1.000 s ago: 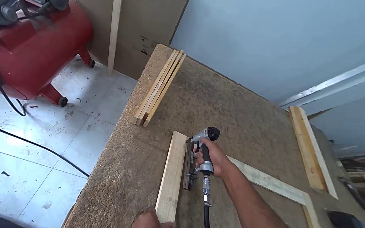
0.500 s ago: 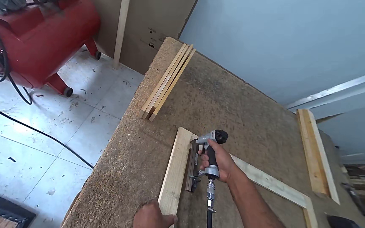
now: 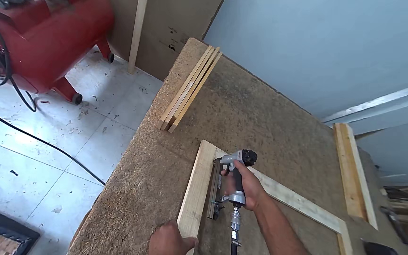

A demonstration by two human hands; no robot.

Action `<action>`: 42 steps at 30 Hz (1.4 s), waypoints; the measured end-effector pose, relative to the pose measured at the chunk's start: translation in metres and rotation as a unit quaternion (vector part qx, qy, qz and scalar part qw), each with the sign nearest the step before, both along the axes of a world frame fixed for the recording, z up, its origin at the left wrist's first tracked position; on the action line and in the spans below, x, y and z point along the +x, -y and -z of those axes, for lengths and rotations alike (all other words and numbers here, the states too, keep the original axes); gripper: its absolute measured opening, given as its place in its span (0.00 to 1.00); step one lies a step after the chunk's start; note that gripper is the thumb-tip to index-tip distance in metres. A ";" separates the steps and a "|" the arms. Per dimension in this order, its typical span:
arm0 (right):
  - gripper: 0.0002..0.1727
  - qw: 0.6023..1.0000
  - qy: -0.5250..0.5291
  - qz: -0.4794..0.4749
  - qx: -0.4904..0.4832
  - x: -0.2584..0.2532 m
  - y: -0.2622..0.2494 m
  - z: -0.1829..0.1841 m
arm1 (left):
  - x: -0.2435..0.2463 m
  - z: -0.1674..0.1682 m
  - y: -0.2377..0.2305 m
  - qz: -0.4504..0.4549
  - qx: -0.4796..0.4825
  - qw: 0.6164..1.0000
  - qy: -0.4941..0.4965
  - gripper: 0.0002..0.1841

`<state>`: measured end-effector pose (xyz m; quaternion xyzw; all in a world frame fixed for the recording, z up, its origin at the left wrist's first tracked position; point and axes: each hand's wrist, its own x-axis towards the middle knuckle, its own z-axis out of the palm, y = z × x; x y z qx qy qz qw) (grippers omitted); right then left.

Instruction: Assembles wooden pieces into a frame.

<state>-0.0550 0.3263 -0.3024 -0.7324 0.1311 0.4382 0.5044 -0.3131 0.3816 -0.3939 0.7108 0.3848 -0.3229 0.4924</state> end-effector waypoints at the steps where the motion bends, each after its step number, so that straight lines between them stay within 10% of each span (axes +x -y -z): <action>1: 0.33 1.000 0.001 -0.001 -0.001 -0.001 -0.001 0.000 | 0.000 0.000 0.000 -0.001 -0.001 1.000 0.000 0.48; 42: 0.35 0.999 0.034 -0.003 0.032 0.023 -0.001 0.003 | 0.001 0.002 0.005 0.010 0.015 1.000 -0.001 0.49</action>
